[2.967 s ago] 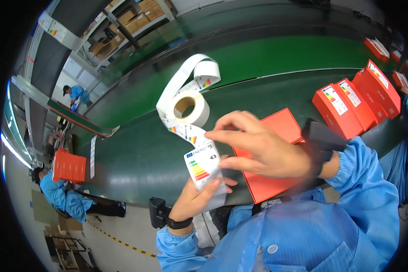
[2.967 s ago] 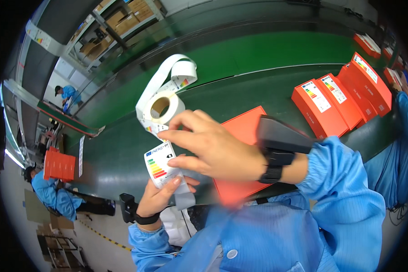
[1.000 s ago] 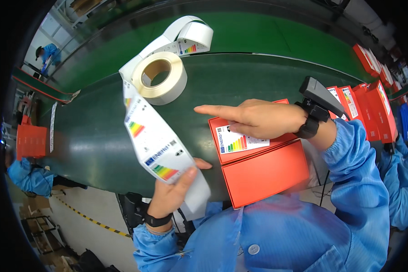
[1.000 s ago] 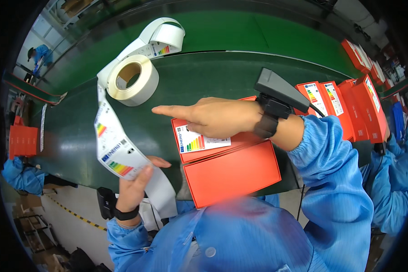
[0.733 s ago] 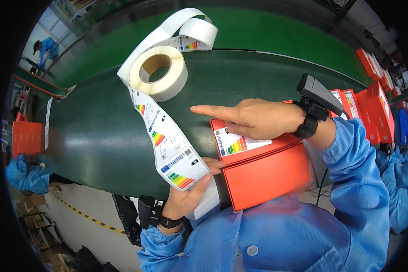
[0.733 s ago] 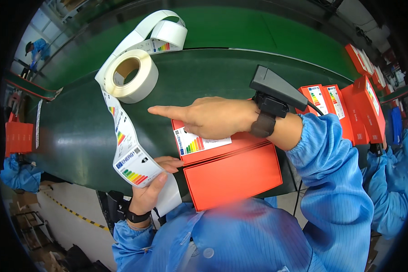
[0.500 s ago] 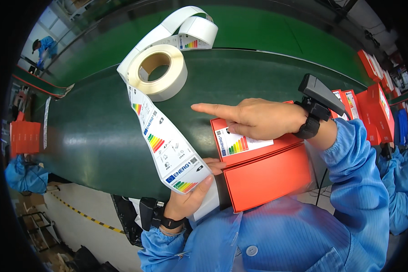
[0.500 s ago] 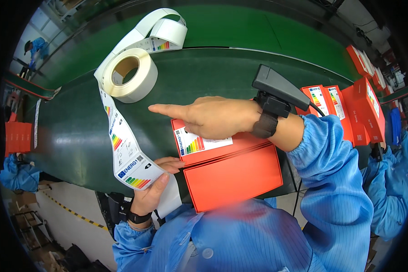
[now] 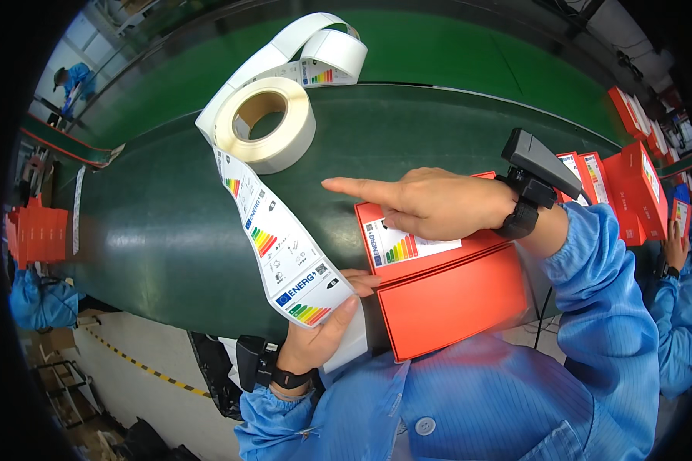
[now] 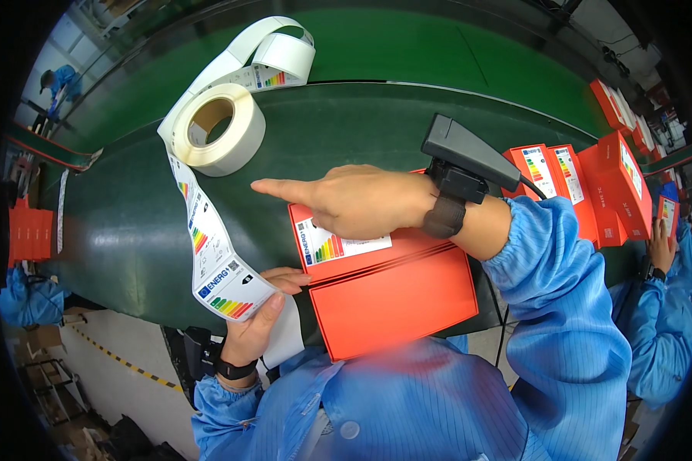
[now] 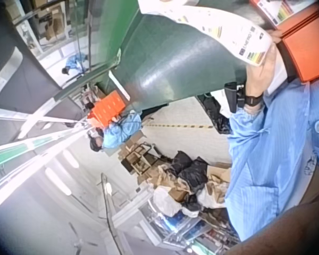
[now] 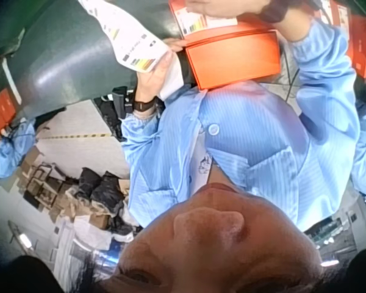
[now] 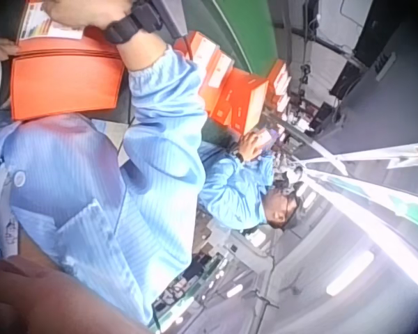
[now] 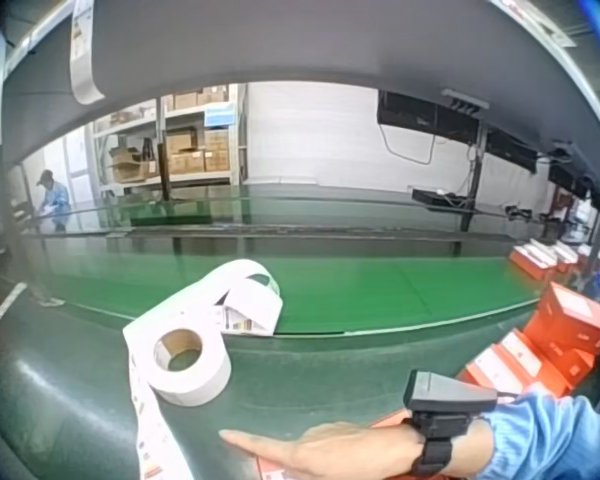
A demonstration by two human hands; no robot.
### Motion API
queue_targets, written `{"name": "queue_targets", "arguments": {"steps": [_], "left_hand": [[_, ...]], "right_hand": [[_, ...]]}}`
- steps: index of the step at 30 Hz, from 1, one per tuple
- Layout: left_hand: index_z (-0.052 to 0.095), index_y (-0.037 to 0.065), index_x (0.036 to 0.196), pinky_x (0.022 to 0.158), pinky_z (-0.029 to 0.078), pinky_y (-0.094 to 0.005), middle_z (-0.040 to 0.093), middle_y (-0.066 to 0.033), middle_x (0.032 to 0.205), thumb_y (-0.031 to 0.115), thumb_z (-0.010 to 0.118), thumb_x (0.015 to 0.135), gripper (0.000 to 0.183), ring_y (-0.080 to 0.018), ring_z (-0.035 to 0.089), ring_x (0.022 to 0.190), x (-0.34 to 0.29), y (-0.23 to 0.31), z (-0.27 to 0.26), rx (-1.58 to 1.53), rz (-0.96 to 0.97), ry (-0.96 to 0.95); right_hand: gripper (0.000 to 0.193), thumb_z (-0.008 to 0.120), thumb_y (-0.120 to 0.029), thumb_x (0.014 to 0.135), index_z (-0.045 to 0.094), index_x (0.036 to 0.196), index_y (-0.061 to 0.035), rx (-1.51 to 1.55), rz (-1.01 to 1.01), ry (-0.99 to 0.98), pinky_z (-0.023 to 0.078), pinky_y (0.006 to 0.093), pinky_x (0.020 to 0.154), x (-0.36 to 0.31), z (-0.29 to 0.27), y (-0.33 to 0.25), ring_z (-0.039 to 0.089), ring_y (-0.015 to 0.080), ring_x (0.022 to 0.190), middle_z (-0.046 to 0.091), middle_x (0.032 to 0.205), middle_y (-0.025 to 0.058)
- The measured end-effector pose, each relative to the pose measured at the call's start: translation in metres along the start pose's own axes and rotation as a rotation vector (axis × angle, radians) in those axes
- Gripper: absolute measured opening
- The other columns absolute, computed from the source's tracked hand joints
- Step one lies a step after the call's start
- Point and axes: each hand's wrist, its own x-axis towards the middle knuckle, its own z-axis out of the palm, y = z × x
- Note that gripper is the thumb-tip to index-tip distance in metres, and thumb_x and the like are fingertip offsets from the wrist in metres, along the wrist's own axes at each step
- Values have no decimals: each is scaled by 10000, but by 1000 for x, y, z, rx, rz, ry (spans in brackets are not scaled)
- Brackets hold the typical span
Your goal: Applying energy efficiency labels to red smartphone boxes on a production line.
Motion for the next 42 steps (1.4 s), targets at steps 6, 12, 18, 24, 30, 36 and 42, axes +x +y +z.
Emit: {"name": "queue_targets", "arguments": {"steps": [6,12,18,24,30,36,42], "left_hand": [[574,-10,975,890,401,-343,600,-129,1032,60,491,869,151,-224,538,993,0,0,0,36,0,3],[566,-14,975,886,402,-332,594,-136,1033,57,491,871,147,-215,543,986,0,1,2,-18,-17,12],[571,-34,919,863,411,-355,594,-174,1017,106,471,882,176,-252,557,956,-1,2,4,13,-38,46],[572,-36,912,860,413,-354,602,-171,1013,112,479,877,179,-254,558,956,0,3,5,46,-28,41],[581,-11,913,923,348,-370,624,-140,1001,132,484,876,176,-224,565,957,-1,12,8,130,-66,61],[578,-2,915,947,320,-361,631,-129,999,150,492,878,179,-211,572,967,-1,18,9,129,-78,46],[573,-11,917,942,329,-349,632,-133,992,172,496,881,202,-198,571,968,-1,17,6,133,-87,41]], "right_hand": [[663,426,-51,811,160,1393,-226,-23,1,16,392,384,450,1,1,0,482,262,428,472,502,137],[666,430,-48,801,172,1391,-218,-11,-2,13,393,386,453,2,1,1,487,264,434,469,499,138],[665,441,-50,796,184,1387,-217,-44,18,12,403,388,462,2,-1,-4,511,273,457,488,519,142],[663,462,-37,744,280,1363,-186,-160,50,30,443,409,524,1,3,-9,575,310,593,579,655,144],[619,569,-243,755,348,1328,-169,-619,21,172,402,335,437,-10,23,-33,574,214,538,567,612,72],[591,516,-464,798,363,1324,-244,-824,170,503,383,415,718,-23,38,-21,502,285,906,518,989,135],[466,427,-398,860,415,1264,-166,-659,313,508,381,426,786,-39,40,29,515,267,933,535,1030,115]]}}
